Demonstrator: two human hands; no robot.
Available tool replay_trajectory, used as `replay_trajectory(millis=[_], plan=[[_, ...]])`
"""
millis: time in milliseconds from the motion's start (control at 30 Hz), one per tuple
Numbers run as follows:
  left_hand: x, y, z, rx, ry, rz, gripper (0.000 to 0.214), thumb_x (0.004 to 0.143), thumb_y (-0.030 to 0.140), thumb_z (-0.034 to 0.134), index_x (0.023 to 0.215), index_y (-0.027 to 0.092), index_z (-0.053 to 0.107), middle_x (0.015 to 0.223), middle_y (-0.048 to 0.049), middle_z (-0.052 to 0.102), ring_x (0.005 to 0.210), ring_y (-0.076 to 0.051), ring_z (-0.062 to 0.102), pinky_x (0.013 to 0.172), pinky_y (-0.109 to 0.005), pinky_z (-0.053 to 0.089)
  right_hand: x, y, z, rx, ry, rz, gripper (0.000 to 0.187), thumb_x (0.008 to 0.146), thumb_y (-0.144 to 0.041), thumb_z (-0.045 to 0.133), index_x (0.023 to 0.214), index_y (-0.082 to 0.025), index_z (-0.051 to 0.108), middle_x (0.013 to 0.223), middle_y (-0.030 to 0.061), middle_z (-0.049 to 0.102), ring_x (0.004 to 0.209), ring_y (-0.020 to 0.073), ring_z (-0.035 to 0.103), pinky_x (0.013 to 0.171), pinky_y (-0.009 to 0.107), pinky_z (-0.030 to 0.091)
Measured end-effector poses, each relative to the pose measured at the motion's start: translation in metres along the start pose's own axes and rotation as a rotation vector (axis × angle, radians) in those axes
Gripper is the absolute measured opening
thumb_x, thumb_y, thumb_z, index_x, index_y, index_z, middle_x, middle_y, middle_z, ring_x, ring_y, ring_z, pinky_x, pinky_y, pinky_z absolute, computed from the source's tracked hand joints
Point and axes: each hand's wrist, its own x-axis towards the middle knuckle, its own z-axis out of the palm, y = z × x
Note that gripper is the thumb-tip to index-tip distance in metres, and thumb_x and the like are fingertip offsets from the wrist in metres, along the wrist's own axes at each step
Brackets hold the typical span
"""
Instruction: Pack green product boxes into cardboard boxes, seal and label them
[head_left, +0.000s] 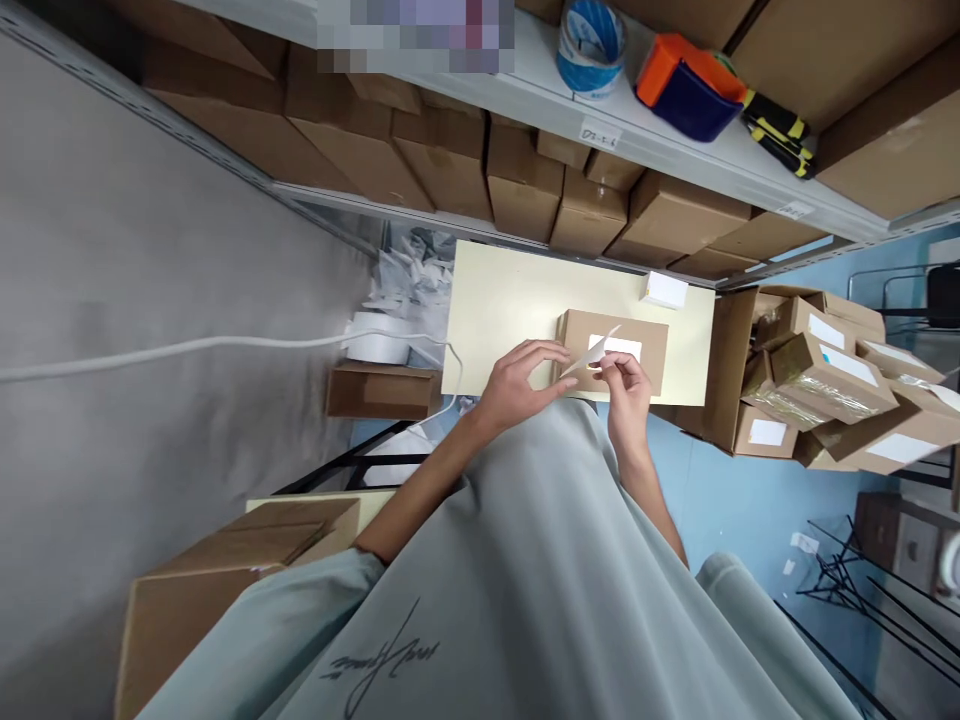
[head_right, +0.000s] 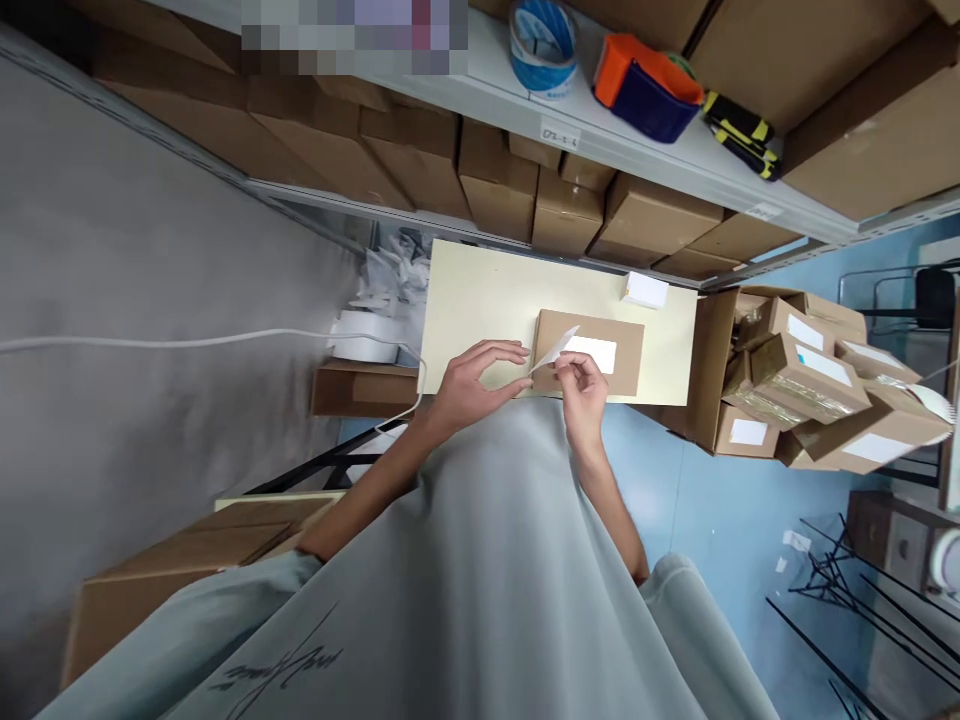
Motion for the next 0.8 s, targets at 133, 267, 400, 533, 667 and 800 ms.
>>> replay_trajectory(millis=[133,267,400,533,667,800], plan=[[-0.001,-0.002,0.017,0.063,-0.01,0.04,0.013,0.093,0.042,0.082,0.095,0.029,0.08,0.11,-0.0069,0.086,0.109,-0.027,0.08,0.108,-0.047,0.061,-0.002,0.002,-0.003,0.069,-0.003,0.002,0.026,0.095,-0.051,0.072,0.089,-0.026,0.065,0.095,0.0022,0.07,0.092,0.0203,0.07,0.09,0.037,0.059],[-0.001,-0.005,0.022,0.105,-0.005,0.052,0.012,0.099,0.038,0.072,0.095,0.03,0.08,0.107,-0.0061,0.086,0.106,-0.025,0.079,0.104,-0.045,0.061,-0.008,0.003,-0.004,0.072,0.011,0.003,0.027,0.094,-0.052,0.071,0.089,-0.026,0.065,0.095,0.0027,0.069,0.093,0.0212,0.07,0.089,0.037,0.06],[-0.002,-0.002,0.022,0.096,0.029,0.002,0.01,0.096,0.035,0.072,0.092,0.029,0.079,0.102,-0.0055,0.084,0.1,-0.024,0.078,0.102,-0.042,0.061,-0.012,0.004,-0.006,0.105,-0.051,0.03,0.028,0.093,-0.054,0.076,0.093,-0.026,0.069,0.099,0.0032,0.072,0.099,0.023,0.074,0.093,0.039,0.061],[0.002,-0.004,0.019,-0.101,0.117,-0.249,0.017,0.089,0.041,0.077,0.09,0.025,0.075,0.095,-0.0044,0.079,0.091,-0.021,0.075,0.095,-0.037,0.062,-0.009,0.005,-0.013,0.068,-0.157,0.031,0.032,0.094,-0.059,0.077,0.103,-0.027,0.075,0.107,0.0055,0.078,0.104,0.0245,0.075,0.095,0.04,0.061],[0.005,-0.012,0.013,-0.373,0.131,-0.495,0.037,0.077,0.054,0.087,0.087,0.021,0.073,0.093,-0.0043,0.077,0.09,-0.02,0.073,0.091,-0.035,0.063,0.002,0.011,-0.021,-0.079,-0.031,-0.034,0.034,0.091,-0.06,0.079,0.095,-0.026,0.075,0.097,0.0044,0.076,0.088,0.0209,0.069,0.084,0.037,0.059],[0.004,-0.013,0.01,-0.525,0.064,-0.586,0.043,0.075,0.057,0.09,0.087,0.02,0.073,0.094,-0.0047,0.077,0.093,-0.019,0.074,0.094,-0.034,0.063,0.011,0.018,-0.025,-0.173,-0.016,-0.048,0.029,0.089,-0.054,0.081,0.09,-0.025,0.078,0.091,0.0026,0.072,0.077,0.0175,0.059,0.072,0.033,0.053]])
